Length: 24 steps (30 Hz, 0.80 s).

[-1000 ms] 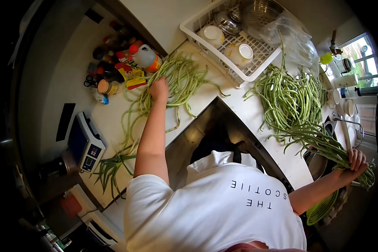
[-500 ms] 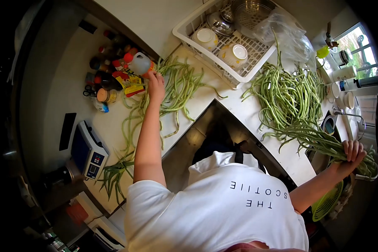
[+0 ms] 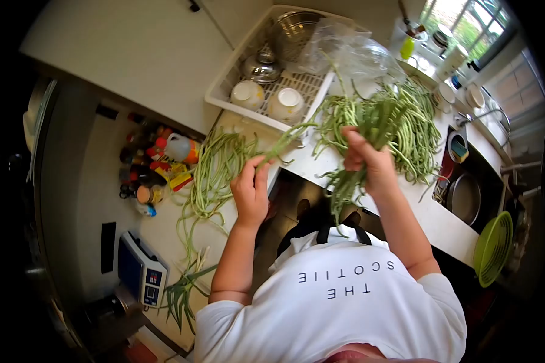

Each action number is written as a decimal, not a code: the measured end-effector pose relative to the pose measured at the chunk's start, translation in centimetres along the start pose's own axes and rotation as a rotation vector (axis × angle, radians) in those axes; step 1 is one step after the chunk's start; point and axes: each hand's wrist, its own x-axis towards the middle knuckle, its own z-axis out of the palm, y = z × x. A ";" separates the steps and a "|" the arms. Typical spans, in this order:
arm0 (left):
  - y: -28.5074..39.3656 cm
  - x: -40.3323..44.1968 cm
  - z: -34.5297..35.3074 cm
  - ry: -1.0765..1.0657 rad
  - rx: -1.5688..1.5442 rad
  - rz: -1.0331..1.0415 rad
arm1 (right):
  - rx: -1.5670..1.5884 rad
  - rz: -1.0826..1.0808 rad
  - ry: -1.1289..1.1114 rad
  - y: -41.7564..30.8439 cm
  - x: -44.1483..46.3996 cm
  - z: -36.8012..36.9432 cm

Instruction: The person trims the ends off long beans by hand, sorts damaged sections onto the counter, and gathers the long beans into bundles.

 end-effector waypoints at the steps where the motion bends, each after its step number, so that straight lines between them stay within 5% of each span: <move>1: 0.9 -0.5 0.6 -0.008 0.054 0.072 | 0.013 0.008 -0.044 0.1 -0.1 0.4; 11: 4.0 -3.4 2.6 -0.067 0.179 0.354 | 0.268 0.079 -0.182 0.0 -0.6 -1.4; 24: 5.2 -6.2 4.7 -0.424 -0.742 -0.482 | 0.289 0.065 -0.232 -0.6 -1.7 -2.5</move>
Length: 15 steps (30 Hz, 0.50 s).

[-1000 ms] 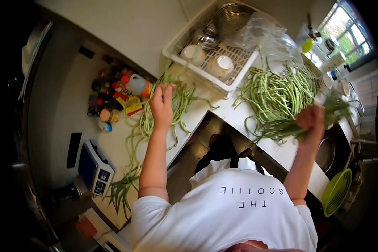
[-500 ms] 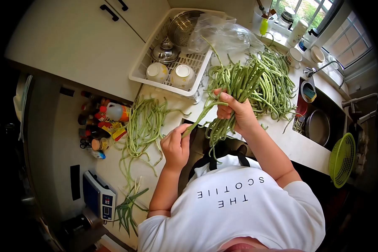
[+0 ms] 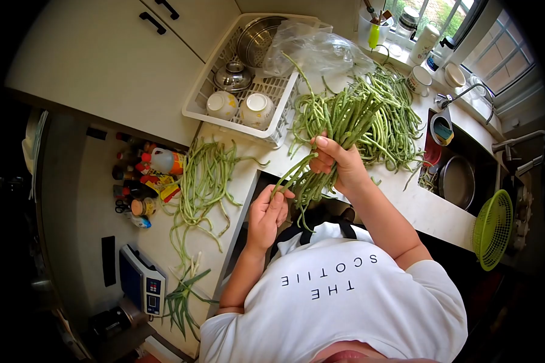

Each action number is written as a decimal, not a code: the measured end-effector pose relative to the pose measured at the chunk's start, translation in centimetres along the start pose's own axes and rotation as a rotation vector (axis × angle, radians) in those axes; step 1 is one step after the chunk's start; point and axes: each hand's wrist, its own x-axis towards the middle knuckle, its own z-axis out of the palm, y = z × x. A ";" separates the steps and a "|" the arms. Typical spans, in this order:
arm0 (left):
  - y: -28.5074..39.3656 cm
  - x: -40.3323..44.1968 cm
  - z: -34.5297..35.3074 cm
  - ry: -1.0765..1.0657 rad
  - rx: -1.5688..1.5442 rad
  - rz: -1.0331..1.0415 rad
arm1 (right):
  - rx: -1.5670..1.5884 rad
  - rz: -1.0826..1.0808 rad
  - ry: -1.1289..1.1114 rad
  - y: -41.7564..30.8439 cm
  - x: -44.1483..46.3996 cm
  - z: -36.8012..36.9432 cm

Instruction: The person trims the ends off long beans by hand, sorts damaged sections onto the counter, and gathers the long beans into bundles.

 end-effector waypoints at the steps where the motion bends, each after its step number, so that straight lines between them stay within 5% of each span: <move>1: 0.0 0.0 0.2 -0.029 -0.092 -0.052 | -0.013 -0.005 -0.015 0.0 0.0 -0.1; 9: -0.2 0.6 2.0 -0.027 -0.013 -0.043 | -0.052 0.045 -0.087 0.9 0.1 -0.7; 11: 0.0 0.9 2.4 -0.025 0.485 0.094 | -0.178 0.019 -0.005 1.1 0.0 -0.4; 15: 1.5 1.4 3.2 0.010 0.651 0.151 | -0.197 0.024 0.103 0.9 0.7 -1.1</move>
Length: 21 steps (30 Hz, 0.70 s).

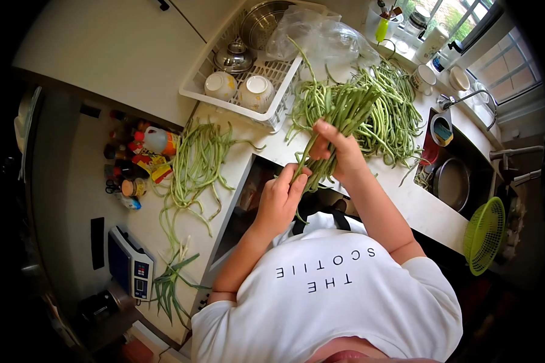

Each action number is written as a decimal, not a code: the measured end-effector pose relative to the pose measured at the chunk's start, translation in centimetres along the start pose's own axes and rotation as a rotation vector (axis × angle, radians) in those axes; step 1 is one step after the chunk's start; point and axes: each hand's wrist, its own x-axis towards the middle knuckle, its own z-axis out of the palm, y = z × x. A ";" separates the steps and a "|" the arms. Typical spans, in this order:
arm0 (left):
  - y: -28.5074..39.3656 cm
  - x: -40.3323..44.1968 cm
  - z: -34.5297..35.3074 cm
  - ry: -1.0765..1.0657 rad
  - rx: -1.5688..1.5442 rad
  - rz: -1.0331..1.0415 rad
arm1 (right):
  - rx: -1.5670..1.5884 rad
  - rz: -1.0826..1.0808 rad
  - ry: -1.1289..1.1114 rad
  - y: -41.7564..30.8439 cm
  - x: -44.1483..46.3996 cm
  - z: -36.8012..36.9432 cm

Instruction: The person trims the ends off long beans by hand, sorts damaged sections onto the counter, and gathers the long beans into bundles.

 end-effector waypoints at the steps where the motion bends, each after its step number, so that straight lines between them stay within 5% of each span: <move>1: -0.3 0.0 -0.1 -0.022 -0.026 -0.028 | 0.056 -0.008 -0.009 -0.1 0.2 -0.5; 7: -3.3 -0.5 0.4 -0.036 -0.086 0.047 | 0.213 -0.222 -0.062 -1.6 1.2 -4.4; 10: -6.8 -0.9 0.2 -0.021 -0.114 0.135 | 0.444 -0.286 -0.298 -3.7 0.7 -6.8; 12: -8.5 -1.2 -1.2 -0.051 -0.053 -0.006 | 0.702 -0.220 -0.428 -6.5 0.0 -7.6; 18: -21.7 -1.0 -6.8 0.499 0.412 -0.261 | 0.502 -0.558 -0.310 -12.5 -4.5 -10.4; 21: -24.8 -0.2 -9.2 0.572 0.557 -0.322 | 0.426 -0.607 -0.274 -13.1 -6.1 -9.4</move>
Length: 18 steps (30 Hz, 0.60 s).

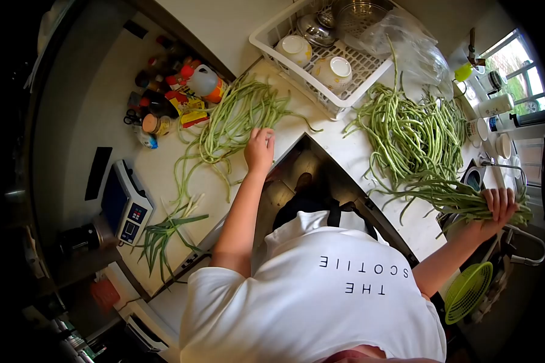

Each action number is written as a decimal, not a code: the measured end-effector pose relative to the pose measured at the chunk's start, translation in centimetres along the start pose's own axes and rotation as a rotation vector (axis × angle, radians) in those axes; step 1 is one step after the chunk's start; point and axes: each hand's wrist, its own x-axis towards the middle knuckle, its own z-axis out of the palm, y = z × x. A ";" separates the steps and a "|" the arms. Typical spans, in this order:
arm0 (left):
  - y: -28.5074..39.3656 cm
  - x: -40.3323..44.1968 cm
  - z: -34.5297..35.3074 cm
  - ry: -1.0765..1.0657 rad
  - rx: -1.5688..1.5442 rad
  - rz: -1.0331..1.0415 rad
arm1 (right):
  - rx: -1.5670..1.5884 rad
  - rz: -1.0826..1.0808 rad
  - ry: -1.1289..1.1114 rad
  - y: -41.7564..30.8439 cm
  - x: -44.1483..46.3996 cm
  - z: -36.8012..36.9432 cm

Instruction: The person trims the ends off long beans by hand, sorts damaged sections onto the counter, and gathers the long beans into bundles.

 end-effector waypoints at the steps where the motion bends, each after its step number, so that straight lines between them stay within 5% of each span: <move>1: -0.4 0.7 0.2 0.059 0.056 0.008 | -0.049 0.010 0.001 0.0 -0.1 0.4; 8: -4.7 6.3 2.5 0.199 0.256 0.041 | -0.158 0.018 0.028 2.1 -0.3 1.4; 11: -5.4 8.1 1.5 0.326 0.087 -0.015 | -0.166 0.031 0.023 2.1 -0.3 1.6; 13: -4.5 8.8 -1.6 0.414 -0.353 -0.128 | -0.178 0.034 0.010 2.1 -0.2 1.5; 18: -5.9 10.1 -2.7 0.076 -0.098 -0.178 | -0.211 0.051 0.006 2.4 -0.3 1.0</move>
